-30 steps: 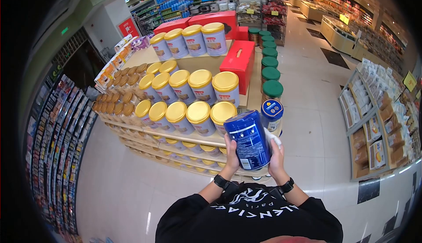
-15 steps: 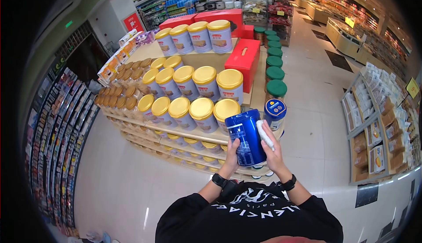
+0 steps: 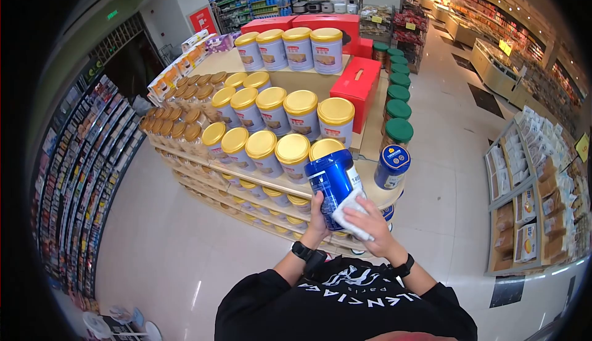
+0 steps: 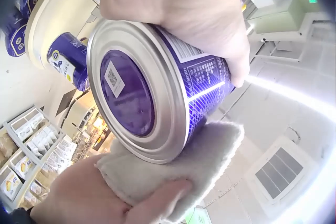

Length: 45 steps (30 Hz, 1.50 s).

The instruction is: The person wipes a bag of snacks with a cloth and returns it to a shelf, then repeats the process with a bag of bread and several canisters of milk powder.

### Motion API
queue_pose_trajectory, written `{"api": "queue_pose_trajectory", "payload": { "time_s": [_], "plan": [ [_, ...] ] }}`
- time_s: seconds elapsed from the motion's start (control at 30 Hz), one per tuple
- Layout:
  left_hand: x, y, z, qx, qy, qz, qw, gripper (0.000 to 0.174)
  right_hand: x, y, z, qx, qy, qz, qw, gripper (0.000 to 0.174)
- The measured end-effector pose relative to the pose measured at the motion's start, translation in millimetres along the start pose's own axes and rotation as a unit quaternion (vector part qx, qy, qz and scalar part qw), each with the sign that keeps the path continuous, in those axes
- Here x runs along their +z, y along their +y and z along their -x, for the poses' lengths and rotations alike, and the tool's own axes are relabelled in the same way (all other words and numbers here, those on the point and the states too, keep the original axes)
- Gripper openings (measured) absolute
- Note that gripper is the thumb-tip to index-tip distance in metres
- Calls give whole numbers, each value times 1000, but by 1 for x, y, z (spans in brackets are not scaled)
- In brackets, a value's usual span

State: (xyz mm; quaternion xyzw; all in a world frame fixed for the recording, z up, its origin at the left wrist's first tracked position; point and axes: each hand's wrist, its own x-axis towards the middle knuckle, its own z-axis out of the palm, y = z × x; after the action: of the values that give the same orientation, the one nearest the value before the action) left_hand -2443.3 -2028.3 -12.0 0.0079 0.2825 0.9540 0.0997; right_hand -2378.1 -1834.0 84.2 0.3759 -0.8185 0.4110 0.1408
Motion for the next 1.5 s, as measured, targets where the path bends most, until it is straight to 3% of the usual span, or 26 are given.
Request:
{"api": "queue_pose_trajectory", "payload": {
  "time_s": [0.1, 0.23, 0.33, 0.4, 0.47, 0.6, 0.67, 0.7, 0.77, 0.8, 0.83, 0.9, 0.97, 1.0, 1.07, 1.13, 1.27, 1.3, 1.4, 1.5],
  "plan": [
    [3, 5, 4, 4, 2, -7, 1000, 62, 12, 21, 8, 50, 100, -91, 990, 50],
    [-3, 2, 10, 3, -10, -66, 998, 73, 29, 21, -1, 208, 227, -306, 901, 54],
    [-7, -6, 9, 51, -41, -64, 996, 73, 49, 47, 15, 337, 275, -557, 707, 51],
    [-3, -7, 11, 91, -82, -69, 990, 74, 54, 51, 23, 385, 222, -658, 609, 51],
    [23, 1, 17, 101, -102, -96, 985, 86, 62, 59, 34, 400, 154, -760, 489, 52],
    [44, 7, 15, 128, -146, -167, 967, 99, 51, 42, 19, 360, 152, -804, 447, 53],
    [33, -1, 10, 131, -144, -167, 967, 99, 48, 39, 17, 353, 181, -786, 475, 54],
    [34, 0, 9, 134, -133, -169, 967, 91, 47, 39, 17, 353, 199, -773, 489, 54],
    [36, 2, 2, 180, -87, -195, 960, 90, 42, 36, 15, 337, 228, -763, 502, 52],
    [41, 5, -1, 202, -65, -208, 955, 89, 42, 37, 15, 334, 265, -733, 531, 51],
    [47, 10, 0, 199, -51, -214, 955, 77, 44, 39, 14, 329, 301, -700, 557, 49],
    [53, 15, 4, 150, -69, -217, 962, 81, 43, 40, 13, 320, 356, -659, 580, 45],
    [54, 12, 5, 139, -91, -221, 961, 94, 43, 35, 12, 270, 369, -543, 704, 47],
    [52, 10, 5, 93, -85, -173, 977, 100, 43, 34, 11, 241, 371, -478, 759, 48],
    [47, 11, 9, 38, -92, -142, 985, 100, 37, 29, 15, 224, 320, -337, 857, 55],
    [43, 7, 13, 58, -110, -170, 978, 101, 22, 23, 13, 134, 247, -103, 954, 55],
    [28, -10, 23, 8, -111, -149, 983, 101, -9, 17, 3, 29, 119, 92, 988, 55],
    [28, -12, 25, 2, -115, -143, 983, 100, -16, 15, -3, 22, 105, 85, 991, 51],
    [28, -13, 26, -8, -124, -131, 984, 97, -18, 26, -11, 46, 161, 43, 985, 52],
    [26, -10, 22, 5, -115, -139, 984, 94, -5, 33, -14, 135, 249, -30, 958, 44]
  ]
}}
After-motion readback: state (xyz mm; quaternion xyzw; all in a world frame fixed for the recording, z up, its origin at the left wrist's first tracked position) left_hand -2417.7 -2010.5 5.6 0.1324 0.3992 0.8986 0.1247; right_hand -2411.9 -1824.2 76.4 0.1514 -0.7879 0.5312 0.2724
